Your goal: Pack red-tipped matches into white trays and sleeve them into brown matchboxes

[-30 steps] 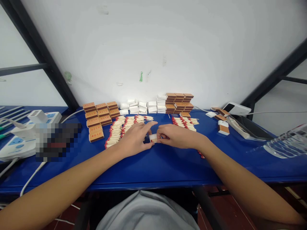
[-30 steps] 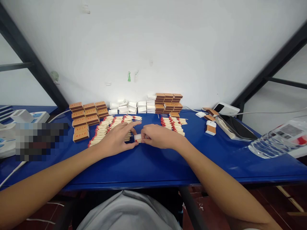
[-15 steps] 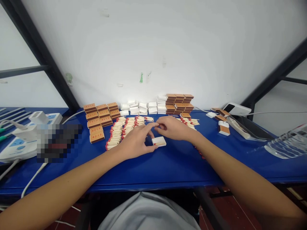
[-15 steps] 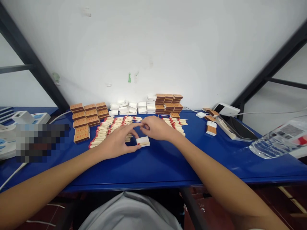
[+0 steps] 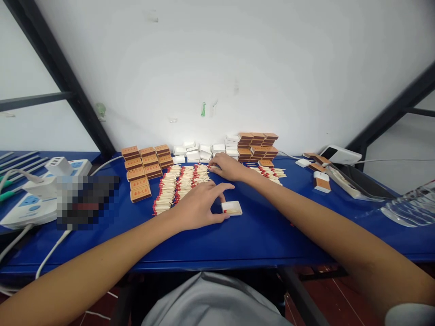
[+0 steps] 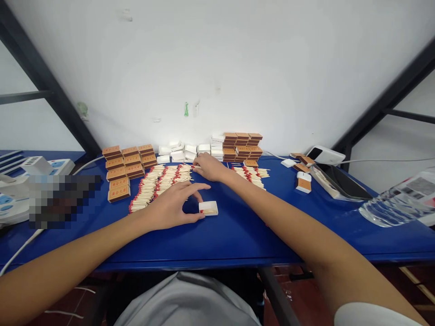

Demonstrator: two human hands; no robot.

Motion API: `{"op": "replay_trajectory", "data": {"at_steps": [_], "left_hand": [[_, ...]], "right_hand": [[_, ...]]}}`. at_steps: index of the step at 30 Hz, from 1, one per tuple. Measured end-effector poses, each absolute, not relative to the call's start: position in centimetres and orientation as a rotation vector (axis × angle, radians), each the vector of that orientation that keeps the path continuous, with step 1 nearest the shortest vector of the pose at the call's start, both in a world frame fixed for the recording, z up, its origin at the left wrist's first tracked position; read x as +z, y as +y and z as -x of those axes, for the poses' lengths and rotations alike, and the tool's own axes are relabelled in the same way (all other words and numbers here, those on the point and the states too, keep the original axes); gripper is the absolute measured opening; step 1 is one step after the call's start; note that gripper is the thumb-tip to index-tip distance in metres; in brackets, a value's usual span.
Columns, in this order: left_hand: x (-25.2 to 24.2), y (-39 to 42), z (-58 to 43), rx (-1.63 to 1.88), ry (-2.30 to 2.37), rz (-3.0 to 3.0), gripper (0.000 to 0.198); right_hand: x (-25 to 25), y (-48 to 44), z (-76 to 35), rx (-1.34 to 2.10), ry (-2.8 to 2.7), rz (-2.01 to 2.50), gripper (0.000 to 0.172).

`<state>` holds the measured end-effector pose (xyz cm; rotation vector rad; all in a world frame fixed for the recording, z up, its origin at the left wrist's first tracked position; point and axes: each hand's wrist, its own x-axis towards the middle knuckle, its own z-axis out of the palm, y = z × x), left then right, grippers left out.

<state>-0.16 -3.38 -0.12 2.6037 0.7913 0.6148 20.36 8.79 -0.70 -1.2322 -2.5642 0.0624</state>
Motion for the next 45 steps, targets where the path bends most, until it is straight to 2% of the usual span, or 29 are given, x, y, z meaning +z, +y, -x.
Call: {"op": "replay_trajectory", "data": {"at_steps": [11,20,24,36,41,45], "left_hand": [[-0.2,-3.3,0.1,0.614,0.793,-2.622,0.065],[0.1,-2.5,0.7,0.649,0.764,-2.639,0.063],[0.4,-1.9,1.1,0.613,0.777,-2.627,0.062],[0.6,-2.0,1.0,0.568,0.835,-2.653,0.066],[0.7,-2.0,1.0,0.579,0.819,-2.651,0.063],[0.5,-1.9,1.0,0.621,0.828,-2.668,0.062]], "right_hand": [[-0.1,4.9,-23.4,0.136,-2.484,1.310,0.018],[0.9,1.0,-27.3,0.300,-2.455,1.291,0.031],[1.7,0.8,-28.2,0.336,-2.446,1.335,0.025],[1.8,0.0,-26.9,0.378,-2.498,1.388,0.029],[1.2,0.4,-26.9,0.366,-2.515,1.399,0.017],[1.2,0.2,-26.8,0.374,-2.518,1.403,0.019]]}}
